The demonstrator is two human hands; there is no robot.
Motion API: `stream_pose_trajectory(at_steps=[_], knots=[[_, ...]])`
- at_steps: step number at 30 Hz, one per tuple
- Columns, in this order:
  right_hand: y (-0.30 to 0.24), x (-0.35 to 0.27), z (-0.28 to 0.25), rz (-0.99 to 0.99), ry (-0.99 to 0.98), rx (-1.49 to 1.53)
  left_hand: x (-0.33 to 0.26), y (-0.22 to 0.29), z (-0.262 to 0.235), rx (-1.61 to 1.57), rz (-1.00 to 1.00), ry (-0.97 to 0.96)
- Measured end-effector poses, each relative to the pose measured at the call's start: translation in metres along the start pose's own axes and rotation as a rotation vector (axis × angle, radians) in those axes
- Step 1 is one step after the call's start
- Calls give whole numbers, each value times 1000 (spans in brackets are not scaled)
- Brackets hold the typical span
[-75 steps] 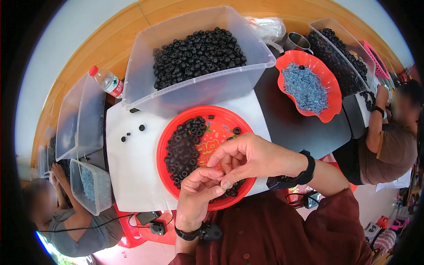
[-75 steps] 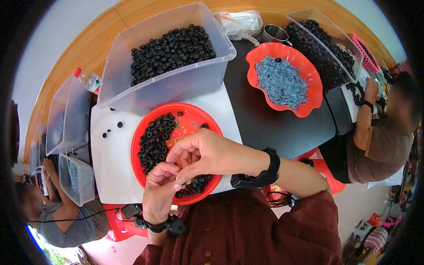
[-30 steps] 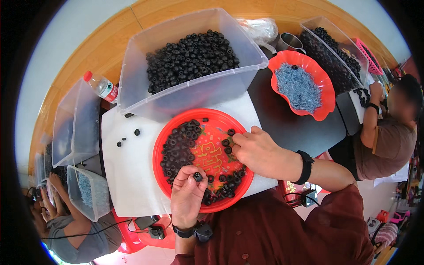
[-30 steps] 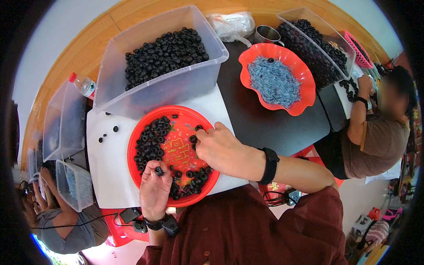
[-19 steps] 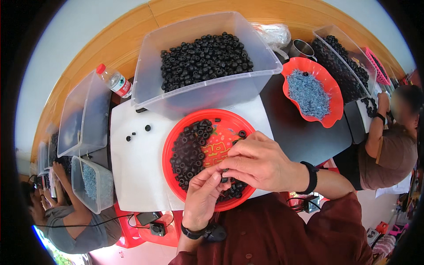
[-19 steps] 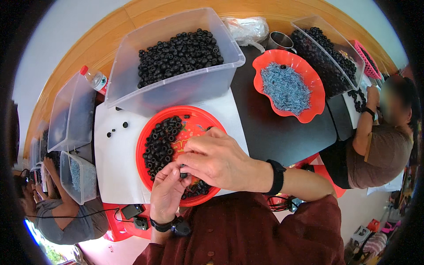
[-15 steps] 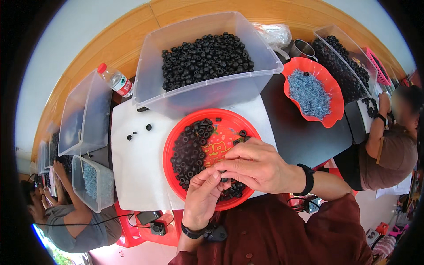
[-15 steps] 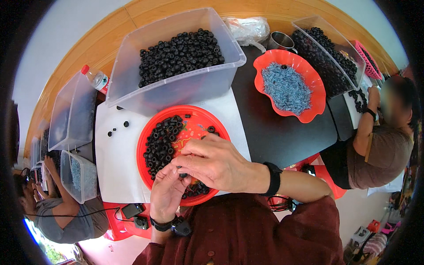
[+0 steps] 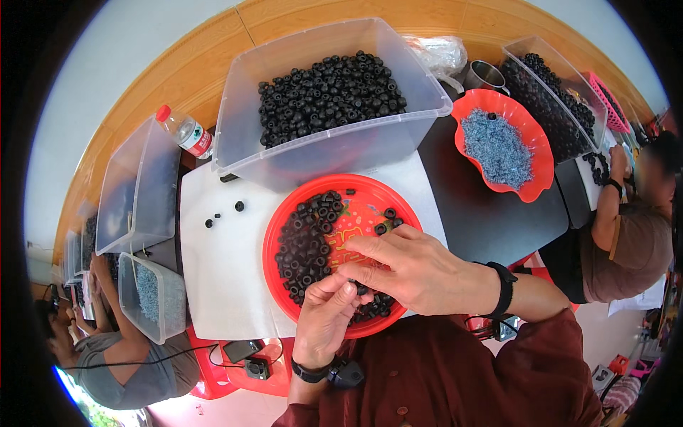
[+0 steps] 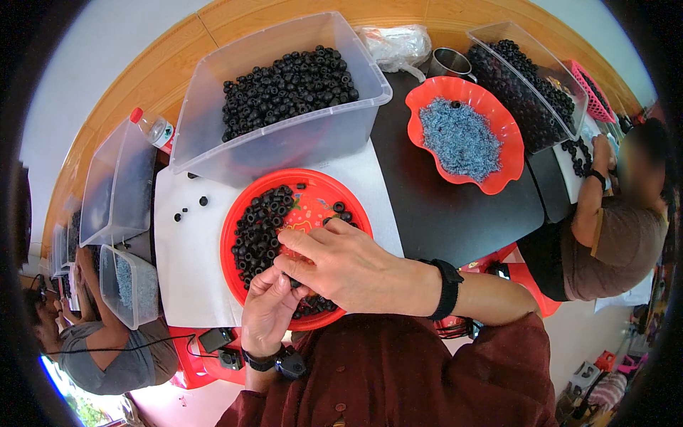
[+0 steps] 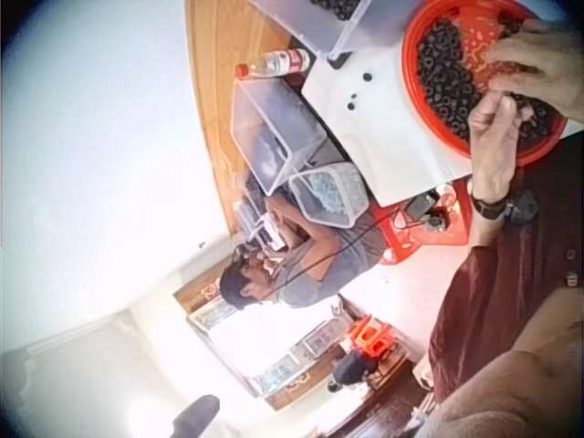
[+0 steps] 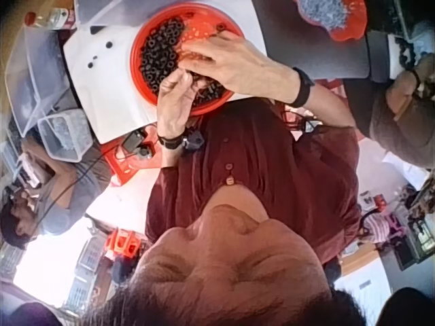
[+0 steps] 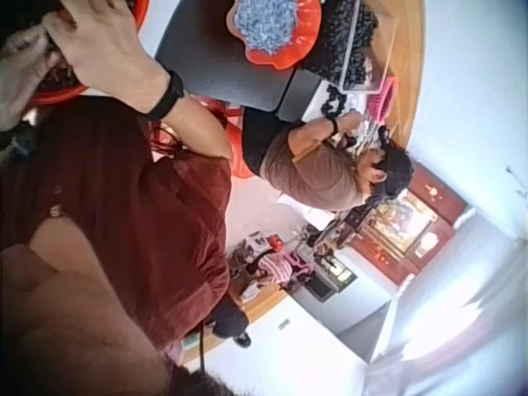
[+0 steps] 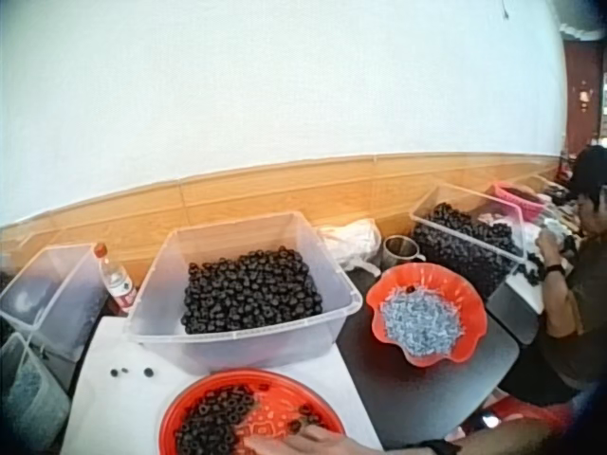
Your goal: Sorting and inspecting small black rubber gaskets or o-rings on a red plate in a manufacturing workshop.
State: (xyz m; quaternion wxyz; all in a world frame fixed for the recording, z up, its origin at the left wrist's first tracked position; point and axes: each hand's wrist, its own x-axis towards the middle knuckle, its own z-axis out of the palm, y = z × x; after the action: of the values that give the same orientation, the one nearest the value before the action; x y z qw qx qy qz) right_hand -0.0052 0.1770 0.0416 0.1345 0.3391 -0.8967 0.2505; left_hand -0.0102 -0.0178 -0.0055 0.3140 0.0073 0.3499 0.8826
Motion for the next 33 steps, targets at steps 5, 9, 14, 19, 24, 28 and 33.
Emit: stream_pose_trajectory(at_steps=[5,9,14,19,24,28,33], knots=[[12,-1,5,60,-47,386,2,0,0,36,-17,-34],[9,-2,7,-1,99,165,6,-3,-3,46,-38,47],[1,1,6,-99,51,-243,6,-5,-5,54,-13,75],[3,1,0,-53,7,-160,5,-5,-4,61,-18,71],[16,-1,2,34,70,141,4,-2,-1,72,-26,88],[17,1,1,60,63,231,3,-1,-1,74,-17,81],[16,0,0,93,141,300,3,-1,-4,77,12,45]])
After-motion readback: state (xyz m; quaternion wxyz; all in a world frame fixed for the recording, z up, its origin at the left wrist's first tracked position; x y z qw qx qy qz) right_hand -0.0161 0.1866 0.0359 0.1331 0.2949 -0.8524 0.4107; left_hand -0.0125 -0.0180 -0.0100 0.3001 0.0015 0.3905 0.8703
